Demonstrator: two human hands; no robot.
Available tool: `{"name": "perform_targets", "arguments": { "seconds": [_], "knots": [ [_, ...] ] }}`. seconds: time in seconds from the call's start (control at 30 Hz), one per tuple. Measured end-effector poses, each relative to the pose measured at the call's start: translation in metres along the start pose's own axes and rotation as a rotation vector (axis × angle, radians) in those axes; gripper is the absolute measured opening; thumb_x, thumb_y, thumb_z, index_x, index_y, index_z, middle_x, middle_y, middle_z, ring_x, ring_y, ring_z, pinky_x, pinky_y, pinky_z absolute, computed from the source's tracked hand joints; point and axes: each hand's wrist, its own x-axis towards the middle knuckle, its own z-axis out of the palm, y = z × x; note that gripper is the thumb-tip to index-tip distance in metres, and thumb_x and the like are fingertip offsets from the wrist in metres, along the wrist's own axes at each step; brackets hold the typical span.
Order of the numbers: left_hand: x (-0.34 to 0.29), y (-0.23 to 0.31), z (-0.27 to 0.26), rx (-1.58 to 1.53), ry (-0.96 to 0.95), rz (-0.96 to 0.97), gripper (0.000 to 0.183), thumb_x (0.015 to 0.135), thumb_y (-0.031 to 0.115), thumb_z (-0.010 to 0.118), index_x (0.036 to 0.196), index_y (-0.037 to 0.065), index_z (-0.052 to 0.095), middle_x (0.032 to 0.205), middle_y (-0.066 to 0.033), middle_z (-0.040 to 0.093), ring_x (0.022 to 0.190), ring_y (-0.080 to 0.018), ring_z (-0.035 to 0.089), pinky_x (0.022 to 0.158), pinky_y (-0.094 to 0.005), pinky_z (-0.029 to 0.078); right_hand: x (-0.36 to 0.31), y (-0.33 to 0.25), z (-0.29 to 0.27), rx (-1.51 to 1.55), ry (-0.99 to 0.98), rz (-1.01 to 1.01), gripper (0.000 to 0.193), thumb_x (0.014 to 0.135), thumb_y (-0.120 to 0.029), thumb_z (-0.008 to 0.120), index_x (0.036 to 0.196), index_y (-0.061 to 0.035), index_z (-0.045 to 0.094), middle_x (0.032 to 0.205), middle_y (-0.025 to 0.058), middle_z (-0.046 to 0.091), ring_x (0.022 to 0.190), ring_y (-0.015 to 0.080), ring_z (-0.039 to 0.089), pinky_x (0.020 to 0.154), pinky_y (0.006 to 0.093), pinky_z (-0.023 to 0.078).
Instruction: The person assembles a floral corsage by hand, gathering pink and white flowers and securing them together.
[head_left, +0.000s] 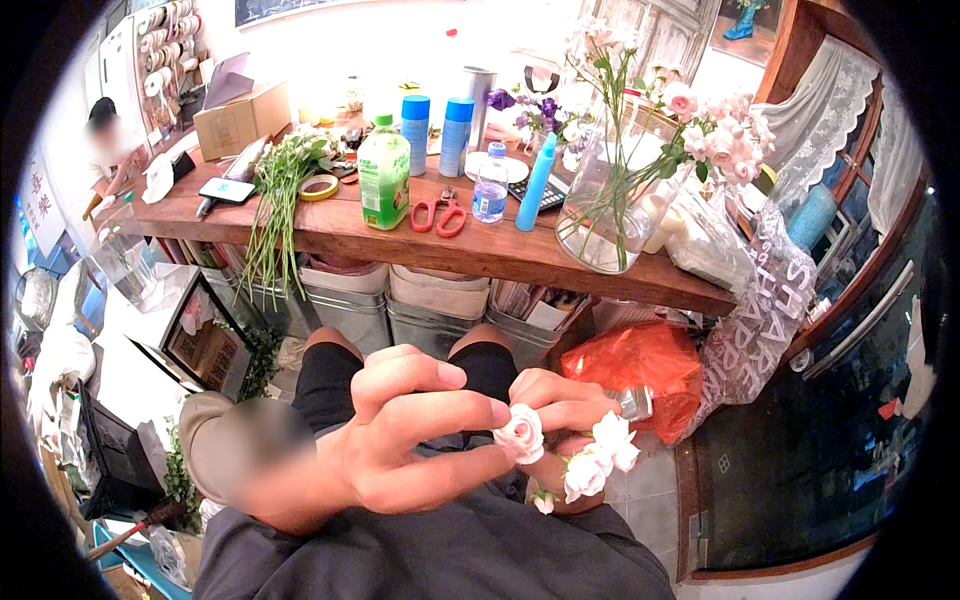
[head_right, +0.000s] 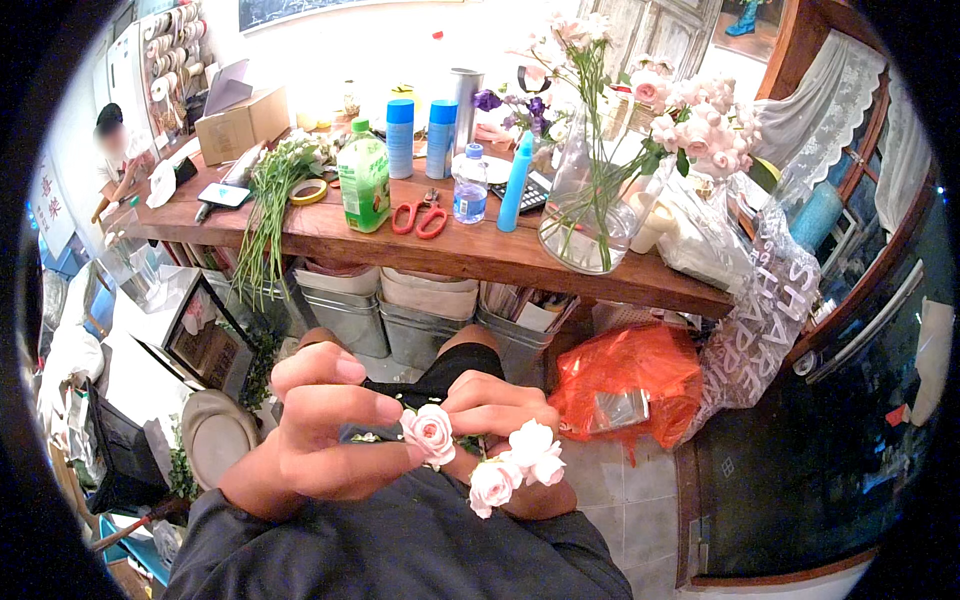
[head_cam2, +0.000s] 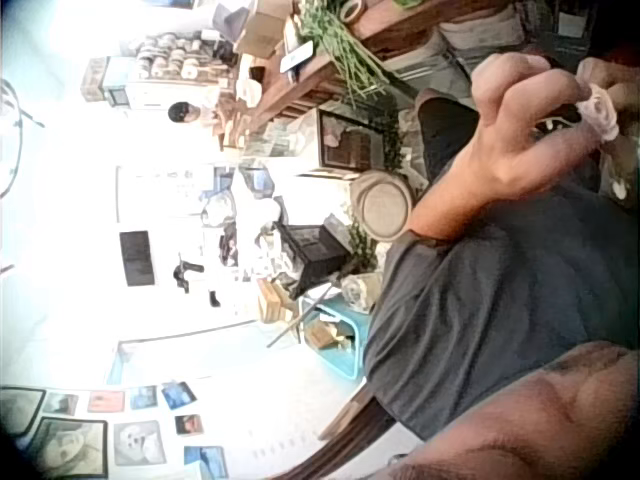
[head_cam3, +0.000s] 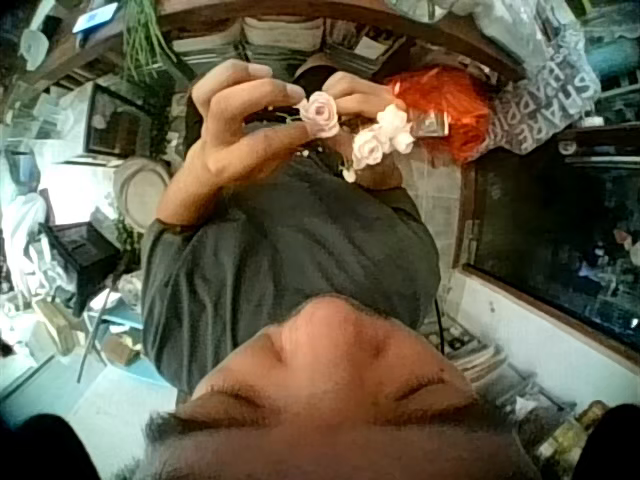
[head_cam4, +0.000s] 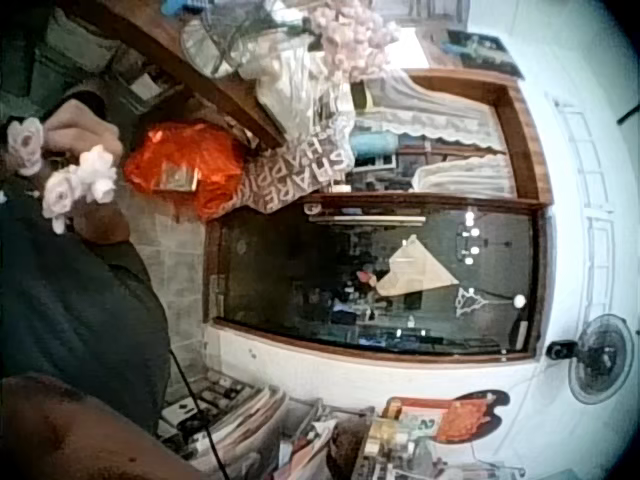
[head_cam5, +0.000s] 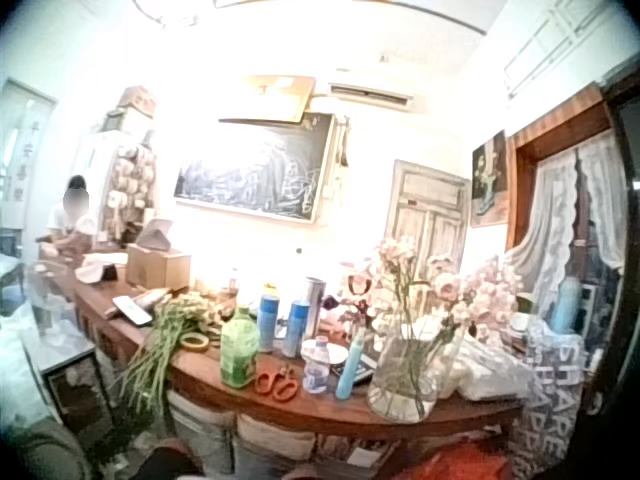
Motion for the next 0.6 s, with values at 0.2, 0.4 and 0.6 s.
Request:
{"name": "perform_targets", "arguments": {
  "seconds": [0.2, 0.4, 0.6],
  "knots": [
    [-0.002, 0.002, -0.001, -0.009, -0.031, -0.03, 0.033, 0.06, 0.014, 0.081, 0.093, 0.012, 0.077, 0.12, -0.0035, 0.068, 0.108, -0.0264, 0.05, 0.085, -0.0385, 0.046, 0.0, 0.002, -0.006, -0.029, -0.021, -0.013, 0.026, 0.074, 0.0, 0.088, 0.098, -0.0006, 0.076, 0.088, 0.0129, 0.073, 0.075, 0.0239, 0.068, 0.065, 0.034, 0.054],
    [-0.012, -0.003, 0.001, -0.077, -0.027, 0.004, 0.031, 0.062, 0.01, 0.082, 0.093, 0.008, 0.075, 0.114, -0.0059, 0.067, 0.099, -0.0254, 0.055, 0.082, -0.0386, 0.047, 0.001, 0.0, 0.005, -0.001, 0.087, 0.016, 0.018, 0.077, -0.006, 0.084, 0.084, 0.0001, 0.069, 0.078, 0.009, 0.068, 0.067, 0.0214, 0.058, 0.063, 0.0365, 0.044],
    [-0.021, -0.005, 0.008, -0.203, 0.05, -0.041, 0.03, 0.067, 0.004, 0.082, 0.095, 0.005, 0.073, 0.106, -0.0078, 0.067, 0.089, -0.0243, 0.059, 0.078, -0.0374, 0.047, 0.002, -0.002, -0.002, 0.08, 0.04, 0.045, 0.019, 0.077, -0.001, 0.085, 0.089, 0.0006, 0.071, 0.083, 0.0108, 0.071, 0.07, 0.0222, 0.063, 0.064, 0.0345, 0.048]
  ]
}}
